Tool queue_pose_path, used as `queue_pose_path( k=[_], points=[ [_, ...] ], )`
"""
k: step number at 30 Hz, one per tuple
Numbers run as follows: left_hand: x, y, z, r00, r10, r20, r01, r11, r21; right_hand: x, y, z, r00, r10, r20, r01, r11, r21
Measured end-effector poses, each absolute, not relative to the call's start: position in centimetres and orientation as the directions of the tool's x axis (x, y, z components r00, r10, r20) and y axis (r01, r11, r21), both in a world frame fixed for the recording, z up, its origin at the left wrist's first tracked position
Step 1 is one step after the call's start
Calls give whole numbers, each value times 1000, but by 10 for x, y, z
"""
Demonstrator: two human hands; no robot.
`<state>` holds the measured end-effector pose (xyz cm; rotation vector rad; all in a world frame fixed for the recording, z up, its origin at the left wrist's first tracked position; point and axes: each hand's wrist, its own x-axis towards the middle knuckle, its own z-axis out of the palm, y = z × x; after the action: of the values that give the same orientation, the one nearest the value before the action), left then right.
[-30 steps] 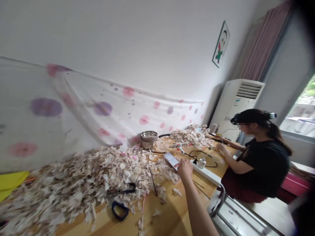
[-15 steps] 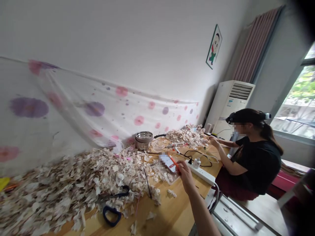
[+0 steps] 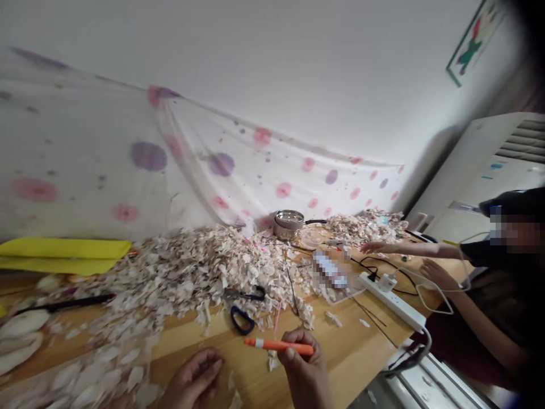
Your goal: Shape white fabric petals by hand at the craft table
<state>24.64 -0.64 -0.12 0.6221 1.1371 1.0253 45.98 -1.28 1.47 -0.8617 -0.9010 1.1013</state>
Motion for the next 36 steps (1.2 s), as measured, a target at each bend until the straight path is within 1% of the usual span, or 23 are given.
queue_pose_path(
  k=[2, 3, 4, 5, 6, 7, 8, 9, 11, 13, 15, 20, 23, 26, 28, 32, 36],
  points=[
    [245, -6, 5, 13, 901, -433, -332, 413, 848, 449, -19, 6, 204, 963, 176, -320, 235, -918],
    [244, -6, 7, -21, 910, -414, -300, 390, 871, 447, -22, 3, 207, 961, 182, -294, 239, -926],
    [243, -6, 8, -48, 927, -372, -231, 352, 907, 445, -25, 0, 210, 959, 188, -261, 240, -935],
    [242, -6, 9, -58, 954, -293, -126, 284, 950, 445, -27, -2, 213, 958, 193, -221, 239, -945],
    [241, -6, 10, -30, 980, -197, 14, 197, 980, 445, -30, -5, 213, 957, 197, -177, 236, -955],
    [241, -7, 10, 40, 994, -105, 169, 96, 981, 446, -32, -8, 214, 956, 203, -130, 234, -964],
    [242, -9, 11, 133, 990, -39, 312, -5, 950, 447, -34, -12, 216, 953, 212, -81, 234, -969],
    [244, -12, 11, 221, 975, -17, 430, -82, 899, 448, -36, -17, 220, 949, 226, -32, 238, -971],
    [248, -17, 12, 322, 944, -70, 592, -143, 793, 450, -39, -29, 231, 937, 263, 59, 256, -965],
    [252, -21, 13, 341, 932, -122, 666, -148, 731, 452, -42, -41, 230, 926, 299, 136, 274, -952],
    [254, -23, 14, 361, 924, -129, 675, -164, 719, 452, -45, -50, 198, 925, 324, 200, 286, -937],
    [253, -23, 14, 402, 911, -96, 636, -202, 745, 450, -48, -52, 122, 918, 376, 334, 319, -887],
    [253, -23, 12, 390, 918, -76, 624, -202, 755, 448, -47, -46, 80, 911, 405, 406, 341, -848],
    [252, -23, 10, 372, 927, -40, 579, -198, 791, 448, -46, -41, 39, 910, 412, 467, 348, -813],
    [252, -24, 10, 389, 921, -24, 555, -213, 804, 447, -45, -39, 36, 910, 413, 497, 343, -797],
    [252, -23, 14, 455, 890, -34, 574, -264, 775, 445, -45, -37, 43, 910, 413, 532, 329, -780],
    [253, -23, 15, 455, 888, -69, 587, -241, 773, 444, -46, -35, 49, 909, 415, 548, 323, -772]
  ],
)
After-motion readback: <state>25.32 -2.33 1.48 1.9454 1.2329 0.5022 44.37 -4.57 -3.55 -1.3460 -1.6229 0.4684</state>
